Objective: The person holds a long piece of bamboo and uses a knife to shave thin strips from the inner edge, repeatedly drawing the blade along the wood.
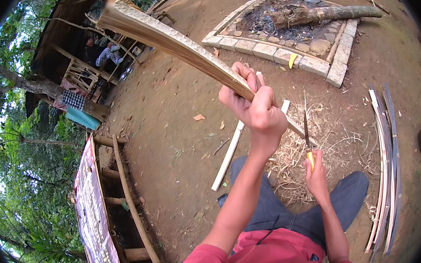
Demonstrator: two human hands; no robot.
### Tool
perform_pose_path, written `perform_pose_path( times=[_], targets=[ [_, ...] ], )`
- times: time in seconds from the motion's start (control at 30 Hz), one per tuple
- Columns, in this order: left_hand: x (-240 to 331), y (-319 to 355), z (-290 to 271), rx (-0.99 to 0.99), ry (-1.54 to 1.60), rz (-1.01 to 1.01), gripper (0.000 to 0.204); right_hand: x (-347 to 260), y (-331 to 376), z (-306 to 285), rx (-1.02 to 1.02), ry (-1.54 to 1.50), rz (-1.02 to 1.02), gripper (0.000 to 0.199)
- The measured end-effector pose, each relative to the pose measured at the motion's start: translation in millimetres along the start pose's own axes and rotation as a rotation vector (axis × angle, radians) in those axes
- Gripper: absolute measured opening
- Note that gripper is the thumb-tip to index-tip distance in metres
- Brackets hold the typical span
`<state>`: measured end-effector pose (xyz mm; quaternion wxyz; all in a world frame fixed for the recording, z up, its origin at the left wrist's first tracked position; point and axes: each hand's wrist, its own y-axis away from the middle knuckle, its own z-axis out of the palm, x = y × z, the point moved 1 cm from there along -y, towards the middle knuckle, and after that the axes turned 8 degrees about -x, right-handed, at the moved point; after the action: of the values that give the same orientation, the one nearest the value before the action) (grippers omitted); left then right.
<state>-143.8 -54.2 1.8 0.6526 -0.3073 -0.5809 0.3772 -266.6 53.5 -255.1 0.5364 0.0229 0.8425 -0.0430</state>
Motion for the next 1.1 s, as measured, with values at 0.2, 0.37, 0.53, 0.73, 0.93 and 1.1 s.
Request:
perform_pose_path(
  times=[0.2, 0.37, 0.53, 0.73, 0.93, 1.1],
  targets=[
    [3.8, -5.6, 5.6, 0.054, 0.122, -0.142, 0.019, 15.7, -4.8, 3.0, 0.016, -0.093, -0.036, 0.018],
    [-0.1, -1.4, 7.2, 0.075, 0.071, -0.113, 0.017, -0.1, -6.0, -5.2, -0.110, -0.328, 0.237, 0.019],
    [6.5, -5.3, 12.9, 0.105, 0.125, -0.156, 0.018, 21.1, -9.8, -2.2, 0.015, -0.034, 0.035, 0.018],
    [8.2, -2.9, 12.6, 0.080, 0.058, -0.150, 0.019, -9.2, -8.4, -15.6, 0.016, -0.054, -0.022, 0.022],
    [1.8, -0.7, 13.3, -0.042, -0.201, 0.129, 0.018, 11.1, 0.0, 2.2, 0.056, 0.051, -0.009, 0.026],
    [13.0, 3.1, 20.4, 0.012, -0.094, -0.040, 0.017, 1.1, -0.4, 6.5, 0.159, 0.029, -0.178, 0.027]
  ],
)
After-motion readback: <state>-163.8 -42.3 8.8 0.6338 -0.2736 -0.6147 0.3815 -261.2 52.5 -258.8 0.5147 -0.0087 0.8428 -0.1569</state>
